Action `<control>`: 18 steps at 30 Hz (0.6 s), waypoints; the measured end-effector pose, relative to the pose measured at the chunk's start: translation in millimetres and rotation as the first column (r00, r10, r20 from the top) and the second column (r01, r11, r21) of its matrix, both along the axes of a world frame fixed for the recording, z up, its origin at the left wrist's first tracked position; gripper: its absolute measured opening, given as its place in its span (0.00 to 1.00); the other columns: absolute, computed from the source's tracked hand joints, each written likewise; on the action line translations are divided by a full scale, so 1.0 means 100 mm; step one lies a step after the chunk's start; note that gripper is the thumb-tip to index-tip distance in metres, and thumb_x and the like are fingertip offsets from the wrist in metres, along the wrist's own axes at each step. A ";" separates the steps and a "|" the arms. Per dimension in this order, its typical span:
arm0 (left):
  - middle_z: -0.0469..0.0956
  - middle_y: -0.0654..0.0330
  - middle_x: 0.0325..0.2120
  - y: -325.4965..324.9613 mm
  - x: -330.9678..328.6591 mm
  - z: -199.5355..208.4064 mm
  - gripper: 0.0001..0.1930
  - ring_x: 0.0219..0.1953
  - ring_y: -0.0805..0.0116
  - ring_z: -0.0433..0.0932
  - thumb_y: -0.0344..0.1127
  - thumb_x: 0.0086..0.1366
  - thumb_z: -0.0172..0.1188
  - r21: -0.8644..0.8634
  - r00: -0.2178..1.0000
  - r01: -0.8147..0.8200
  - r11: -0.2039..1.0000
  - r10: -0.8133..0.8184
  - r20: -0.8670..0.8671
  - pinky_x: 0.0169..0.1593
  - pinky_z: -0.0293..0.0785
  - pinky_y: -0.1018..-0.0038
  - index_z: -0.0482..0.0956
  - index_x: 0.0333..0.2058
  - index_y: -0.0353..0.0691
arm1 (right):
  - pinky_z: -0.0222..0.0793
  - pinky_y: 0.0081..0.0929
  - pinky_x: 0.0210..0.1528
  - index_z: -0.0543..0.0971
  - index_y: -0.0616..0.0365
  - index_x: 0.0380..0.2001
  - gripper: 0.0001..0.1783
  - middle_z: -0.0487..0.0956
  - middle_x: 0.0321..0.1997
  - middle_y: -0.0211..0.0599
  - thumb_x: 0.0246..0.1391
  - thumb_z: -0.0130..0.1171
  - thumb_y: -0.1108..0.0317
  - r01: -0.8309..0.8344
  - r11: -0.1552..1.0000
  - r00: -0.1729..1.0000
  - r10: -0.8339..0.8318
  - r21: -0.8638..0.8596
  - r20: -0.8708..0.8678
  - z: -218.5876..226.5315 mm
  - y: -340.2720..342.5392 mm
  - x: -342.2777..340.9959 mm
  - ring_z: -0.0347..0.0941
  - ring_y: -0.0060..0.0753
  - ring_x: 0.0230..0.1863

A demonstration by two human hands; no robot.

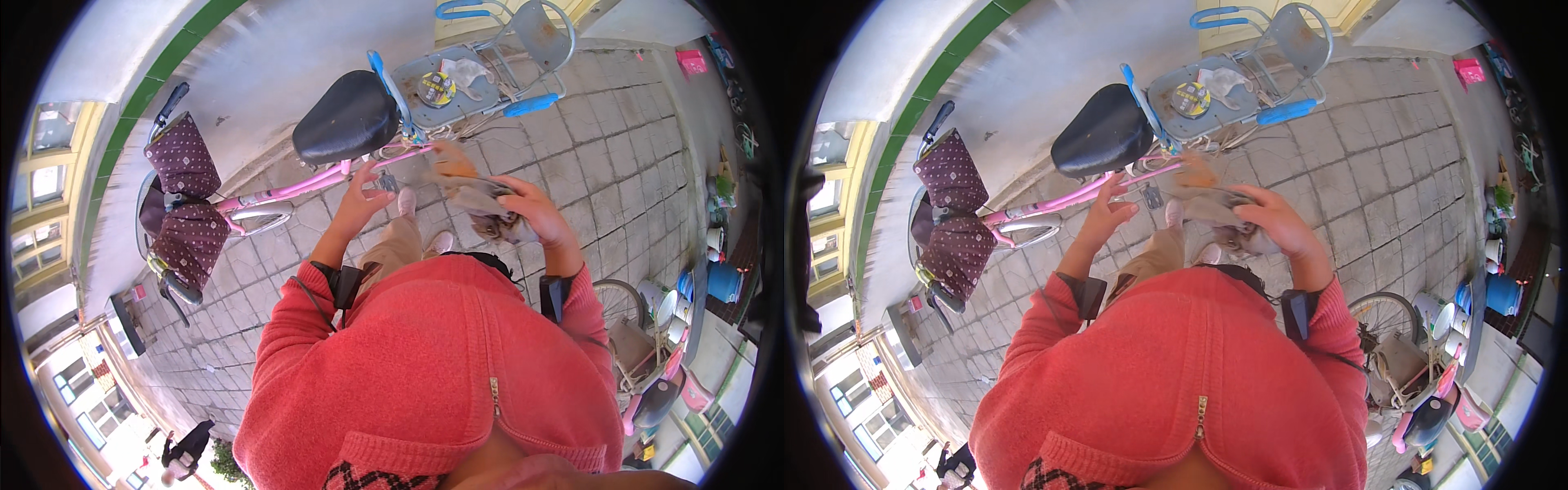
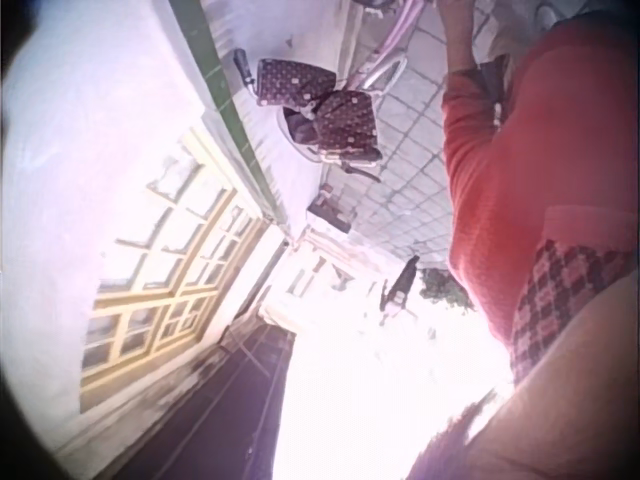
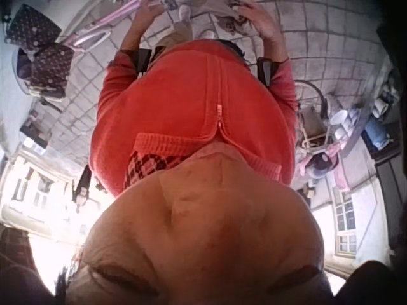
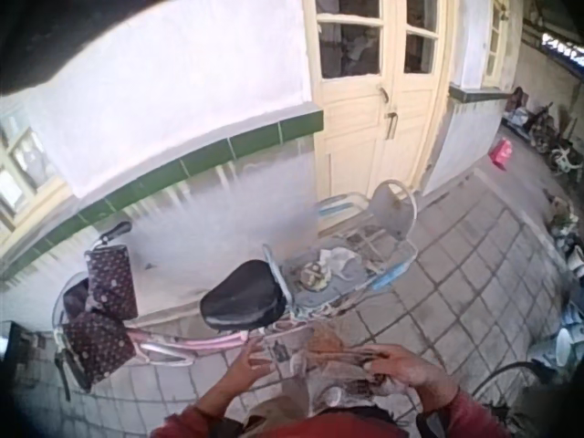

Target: The person washes a cloth in a basin, then wipes a white table, a tiled wall ledge, and a glass door with the damp cloth. The person moves between locations in a courtyard and uses the same cloth throughout.

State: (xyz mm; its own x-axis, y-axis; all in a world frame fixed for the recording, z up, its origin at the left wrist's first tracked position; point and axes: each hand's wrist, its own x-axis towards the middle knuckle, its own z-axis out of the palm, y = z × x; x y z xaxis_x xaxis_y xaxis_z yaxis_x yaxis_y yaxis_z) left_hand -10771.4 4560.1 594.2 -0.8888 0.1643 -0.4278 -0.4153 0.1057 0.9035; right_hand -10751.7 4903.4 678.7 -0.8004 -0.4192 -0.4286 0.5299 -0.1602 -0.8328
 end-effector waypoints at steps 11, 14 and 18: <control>0.78 0.65 0.39 0.20 -1.07 0.31 0.16 0.41 0.79 0.76 0.27 0.62 0.63 0.357 0.988 -0.130 0.925 0.152 -0.035 0.45 0.73 0.80 0.75 0.49 0.39 | 0.69 0.22 0.47 0.76 0.62 0.54 0.21 0.79 0.44 0.33 0.56 0.55 0.69 -0.119 0.956 0.992 0.125 0.267 -0.004 0.13 -0.39 -1.24 0.72 0.21 0.43; 0.78 0.65 0.37 0.10 -1.37 0.37 0.14 0.38 0.79 0.76 0.24 0.63 0.61 0.406 0.969 -0.155 0.901 0.218 -0.113 0.43 0.74 0.80 0.75 0.48 0.37 | 0.70 0.23 0.49 0.75 0.64 0.54 0.22 0.79 0.47 0.35 0.57 0.55 0.70 -0.120 0.965 0.992 0.125 0.233 -0.010 0.12 -0.43 -1.48 0.73 0.22 0.44; 0.78 0.64 0.37 -0.01 -1.69 0.43 0.14 0.37 0.78 0.76 0.22 0.64 0.59 0.385 0.919 -0.287 0.877 0.365 -0.147 0.42 0.73 0.80 0.75 0.48 0.36 | 0.72 0.25 0.50 0.72 0.67 0.56 0.23 0.78 0.50 0.39 0.58 0.55 0.69 -0.042 0.997 0.980 0.052 -0.059 0.191 0.00 -0.63 -1.70 0.75 0.25 0.47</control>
